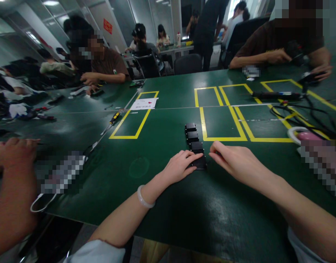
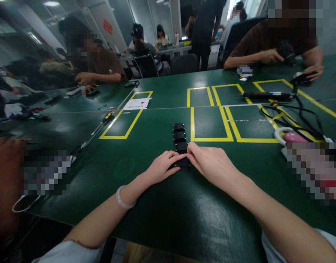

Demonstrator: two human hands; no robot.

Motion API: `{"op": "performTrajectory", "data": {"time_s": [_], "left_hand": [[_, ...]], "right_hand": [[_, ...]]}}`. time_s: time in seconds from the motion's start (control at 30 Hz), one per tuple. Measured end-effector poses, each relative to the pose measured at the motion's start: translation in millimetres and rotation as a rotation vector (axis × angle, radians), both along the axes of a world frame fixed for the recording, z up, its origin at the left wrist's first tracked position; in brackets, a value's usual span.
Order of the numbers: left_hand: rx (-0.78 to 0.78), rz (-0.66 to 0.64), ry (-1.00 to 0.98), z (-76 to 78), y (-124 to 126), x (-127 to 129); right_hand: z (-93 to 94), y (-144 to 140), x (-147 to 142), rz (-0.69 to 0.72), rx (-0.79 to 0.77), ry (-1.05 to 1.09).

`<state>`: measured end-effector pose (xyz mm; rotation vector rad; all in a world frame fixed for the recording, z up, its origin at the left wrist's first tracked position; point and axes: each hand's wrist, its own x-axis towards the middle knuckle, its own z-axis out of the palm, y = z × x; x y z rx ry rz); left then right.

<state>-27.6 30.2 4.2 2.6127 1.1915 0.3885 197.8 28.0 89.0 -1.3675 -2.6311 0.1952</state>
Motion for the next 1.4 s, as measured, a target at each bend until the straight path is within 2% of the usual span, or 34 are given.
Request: {"op": "performTrajectory", "data": {"time_s": [0.23,0.43,0.63,0.83,1.03,1.27,1.4], "left_hand": [[-0.013,-0.008,-0.022,0.4,1.0,-0.7],[-0.014,-0.013,-0.019,0.4,1.8,-1.6],[-0.008,-0.02,-0.025,-0.3,2.1,-2.1],[-0.003,-0.02,-0.008,-0.4,2.5,-1.7],[0.013,-0.017,0.006,-0.5,1.7,-0.8],[0.021,-0.013,0.017,0.1,0.7,-0.5],[0.018,-0.011,0.02,0.0,0.3,-0.4]], "right_hand": [[5.9,-1.0,1.3,-0.009,-0.031,0.052],[3.0,2.2,2.1,-0.015,-0.02,0.004],[3.4,1.7,4.4,0.028,0.008,0.073],[3.3,2.0,4.7,-0.013,0.049,-0.105],[4.0,-3.2,3.2,0.045,0.021,0.068],[-0.5,-0.2,2.5,-0.032,0.053,-0.046],[0.2,-1.2,3.0,0.018,0.013,0.049]]}}
